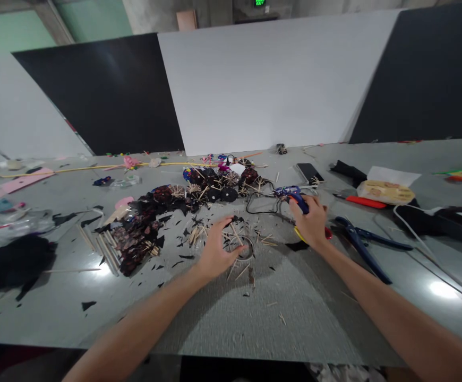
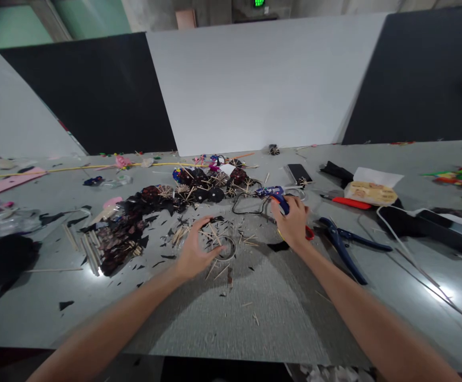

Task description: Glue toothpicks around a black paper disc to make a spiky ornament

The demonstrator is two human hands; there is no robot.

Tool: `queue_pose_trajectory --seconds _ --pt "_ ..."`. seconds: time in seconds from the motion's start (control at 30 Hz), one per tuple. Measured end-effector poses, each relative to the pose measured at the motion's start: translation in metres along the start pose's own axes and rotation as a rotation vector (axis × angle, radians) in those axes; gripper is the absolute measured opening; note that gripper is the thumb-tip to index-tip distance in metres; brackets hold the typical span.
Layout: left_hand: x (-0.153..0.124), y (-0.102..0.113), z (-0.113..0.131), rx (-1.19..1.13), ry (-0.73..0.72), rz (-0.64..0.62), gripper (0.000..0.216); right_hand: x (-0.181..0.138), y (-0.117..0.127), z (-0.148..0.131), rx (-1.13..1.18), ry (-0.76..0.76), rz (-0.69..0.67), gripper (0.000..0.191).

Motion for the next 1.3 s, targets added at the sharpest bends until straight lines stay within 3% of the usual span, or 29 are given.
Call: queue_pose_trajectory --seconds 0.2,0.37,0.57,0.73,0.97,1.3 --pt "0.001 0.002 0.001 -0.078 0.022 0.019 0.076 -0.012 0.002 -0.016 0.34 -0.086 0.0 0.058" --pt "0.003 0.002 0.001 -0.157 0.038 0.024 0.075 -0.028 0.006 -0.042 0.288 0.187 -0.023 0.052" --pt "0.007 -0.001 -0.007 -0.277 0.194 -0.007 0.08 -0.043 0.004 -0.066 0.26 0.434 0.02 0.036" --pt "0.006 -0.002 -0.013 -0.239 0.201 -0.029 0.081 -0.046 -0.005 -0.066 0.267 0.425 -0.072 0.035" --pt "0.007 0.001 -0.01 -0.158 0.154 -0.068 0.078 -0.051 -0.008 -0.069 0.28 0.451 -0.027 0.034" --pt "0.009 0.004 -0.009 -0.139 0.082 -0.037 0.078 -0.049 -0.009 -0.07 0.314 0.417 -0.084 0.033"
Point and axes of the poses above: each hand's wrist, its own x-axis towards the middle knuckle, its own y-axis out of the back of the hand, z = x × y, the point moved 4 cm from there along x, towards the middle knuckle, and after that the axes turned 8 degrees about y, right-handed, at the moved point
